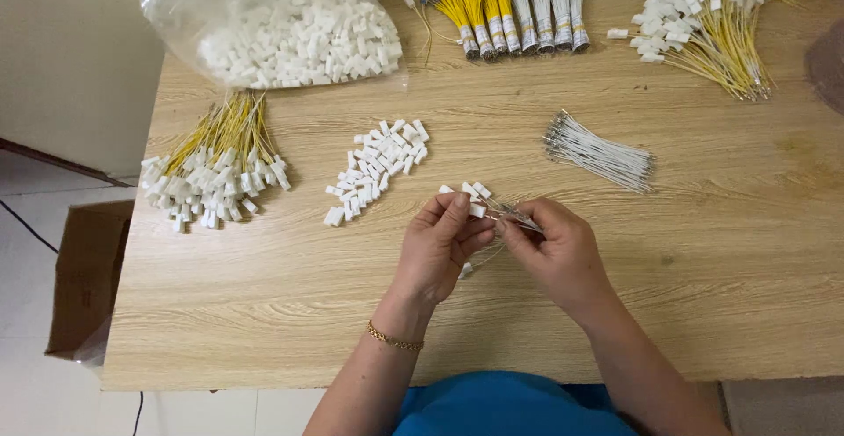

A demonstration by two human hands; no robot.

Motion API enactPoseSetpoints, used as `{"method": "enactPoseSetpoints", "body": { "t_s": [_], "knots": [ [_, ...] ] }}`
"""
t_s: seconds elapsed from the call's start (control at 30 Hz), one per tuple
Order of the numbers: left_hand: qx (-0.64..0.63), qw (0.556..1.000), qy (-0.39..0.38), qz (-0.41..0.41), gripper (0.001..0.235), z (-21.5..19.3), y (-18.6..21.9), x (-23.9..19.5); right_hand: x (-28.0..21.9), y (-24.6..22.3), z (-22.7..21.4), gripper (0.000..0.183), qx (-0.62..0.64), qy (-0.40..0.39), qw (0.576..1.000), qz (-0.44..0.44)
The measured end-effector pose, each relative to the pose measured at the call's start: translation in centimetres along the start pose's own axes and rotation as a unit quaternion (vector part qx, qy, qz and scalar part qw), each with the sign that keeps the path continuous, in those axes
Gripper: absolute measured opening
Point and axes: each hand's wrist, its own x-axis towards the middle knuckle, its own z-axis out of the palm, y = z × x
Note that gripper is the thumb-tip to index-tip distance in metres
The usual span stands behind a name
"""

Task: Assembling small white plastic connectors onto thin metal wires by hand

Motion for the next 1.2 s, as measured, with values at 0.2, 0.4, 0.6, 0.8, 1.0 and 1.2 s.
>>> {"method": "enactPoseSetpoints", "body": {
  "t_s": [0.2,0.4,0.6,0.8,1.0,1.2],
  "knots": [
    [0.015,1.0,0.002,-0.01,0.023,1.6,0.6,-1.2,0.0,0.6,0.0,0.012,-0.058,-0.009,0.998,-0.005],
    [0.043,0.999,0.015,0.002,0.023,1.2,0.6,-1.0,0.4,0.3,0.3,0.006,-0.046,-0.027,0.998,-0.03],
    [0.052,0.998,0.025,-0.001,0.024,1.6,0.4,-1.1,0.0,1.7,0.4,0.008,-0.045,-0.026,0.998,-0.022],
    [0.073,0.996,0.041,0.031,0.024,2.5,0.2,-1.4,-0.1,1.4,0.5,0.006,-0.116,-0.027,0.992,-0.037],
    [0.075,0.994,0.047,0.06,0.022,2.3,-0.5,-1.1,0.0,2.3,0.7,0.006,-0.126,-0.03,0.991,-0.032],
    [0.386,0.895,0.072,0.213,0.025,1.5,0.8,-0.5,0.9,0.7,0.4,0.03,-0.064,-0.025,0.995,0.068]
  ]
}}
